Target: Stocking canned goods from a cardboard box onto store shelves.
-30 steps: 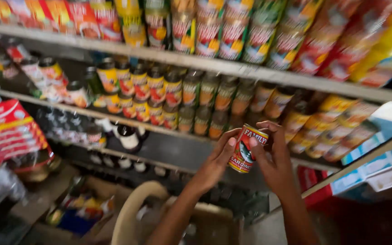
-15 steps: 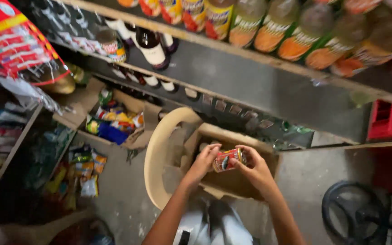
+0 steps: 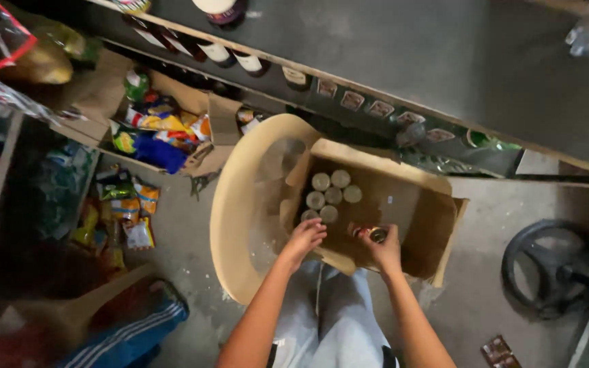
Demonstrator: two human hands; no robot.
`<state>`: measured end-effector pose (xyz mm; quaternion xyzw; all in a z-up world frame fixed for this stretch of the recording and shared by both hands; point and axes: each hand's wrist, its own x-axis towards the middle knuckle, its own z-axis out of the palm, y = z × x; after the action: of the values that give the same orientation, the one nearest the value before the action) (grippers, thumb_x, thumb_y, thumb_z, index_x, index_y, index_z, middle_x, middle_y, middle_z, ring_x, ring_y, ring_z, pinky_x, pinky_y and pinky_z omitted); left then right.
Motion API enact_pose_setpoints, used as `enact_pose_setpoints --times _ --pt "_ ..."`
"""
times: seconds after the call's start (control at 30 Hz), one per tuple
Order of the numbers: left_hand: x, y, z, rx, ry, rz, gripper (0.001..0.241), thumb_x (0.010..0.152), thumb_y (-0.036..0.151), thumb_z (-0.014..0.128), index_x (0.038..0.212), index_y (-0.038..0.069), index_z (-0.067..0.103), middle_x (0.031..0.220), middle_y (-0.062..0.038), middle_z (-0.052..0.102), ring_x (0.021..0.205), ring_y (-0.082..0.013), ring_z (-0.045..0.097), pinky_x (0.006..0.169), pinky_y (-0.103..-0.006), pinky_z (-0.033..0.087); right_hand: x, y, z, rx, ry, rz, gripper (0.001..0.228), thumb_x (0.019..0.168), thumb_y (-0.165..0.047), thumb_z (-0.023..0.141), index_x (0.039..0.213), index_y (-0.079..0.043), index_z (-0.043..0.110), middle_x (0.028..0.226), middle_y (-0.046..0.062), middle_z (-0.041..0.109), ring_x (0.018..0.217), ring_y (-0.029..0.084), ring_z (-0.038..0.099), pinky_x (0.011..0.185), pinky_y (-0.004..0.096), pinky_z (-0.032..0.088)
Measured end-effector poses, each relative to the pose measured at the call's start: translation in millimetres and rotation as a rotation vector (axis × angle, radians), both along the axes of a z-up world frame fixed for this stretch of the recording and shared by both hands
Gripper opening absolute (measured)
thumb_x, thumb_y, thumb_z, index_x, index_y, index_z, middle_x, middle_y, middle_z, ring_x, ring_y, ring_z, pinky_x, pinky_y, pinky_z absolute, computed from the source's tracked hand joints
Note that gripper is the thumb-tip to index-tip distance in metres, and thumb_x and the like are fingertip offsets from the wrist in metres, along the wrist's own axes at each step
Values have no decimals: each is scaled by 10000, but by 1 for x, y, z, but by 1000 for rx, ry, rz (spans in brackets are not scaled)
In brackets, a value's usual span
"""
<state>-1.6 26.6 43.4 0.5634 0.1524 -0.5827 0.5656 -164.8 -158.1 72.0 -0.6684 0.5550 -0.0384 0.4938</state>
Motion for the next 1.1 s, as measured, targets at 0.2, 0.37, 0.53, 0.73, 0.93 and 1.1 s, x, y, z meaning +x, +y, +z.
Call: enact_pose_setpoints --times 0.2,0.37,0.53,0.73,0.93,1.1 --pt "-15 -13 -10 -79 115 133 471 998 251 611 1437 90 560 1375 -106 655 1231 -211 645 1061 -350 502 -25 9 -149 -173 -119 37 304 792 -103 788 1061 -30 669 1034 135 731 913 221 687 824 335 555" --pt "-16 -21 -47 -69 147 108 480 991 263 613 1434 95 541 1413 -102 617 1275 -223 615 1101 -389 474 -8 12 -183 335 -131 -246 320 841 -58 741 1152 -13 676 979 121 686 817 228 609 690 386 516" --pt "-28 -38 -90 43 -250 -338 579 974 346 604 1463 54 500 1455 -151 609 1338 -290 575 1126 -406 430 29 27 -144 -19 -298 7 421 875 -24 751 1284 -38 655 1227 99 669 1074 229 634 905 378 523" --pt "-46 -45 -95 281 -588 -893 619 970 422 565 1424 1 571 1438 -295 573 1364 -435 531 1167 -475 410 66 1 -14 924 -561 -414 644 855 10 555 1463 -197 515 1250 94 635 980 291 622 823 438 535" --pt "-49 -56 -63 294 -772 -891 677 934 300 586 1530 24 423 1507 -298 463 1393 -474 419 1203 -484 338 40 -3 -11 1031 -344 -448 569 889 -47 504 1433 -213 495 1280 76 612 1096 309 615 861 517 531" --pt "-43 -82 19 81 -1313 -542 540 855 161 659 1376 82 544 1423 -176 505 1372 -421 399 1192 -533 314 11 -7 -44 539 -355 -174 446 960 -82 581 1404 -58 575 1364 90 652 1244 218 597 1058 352 472"
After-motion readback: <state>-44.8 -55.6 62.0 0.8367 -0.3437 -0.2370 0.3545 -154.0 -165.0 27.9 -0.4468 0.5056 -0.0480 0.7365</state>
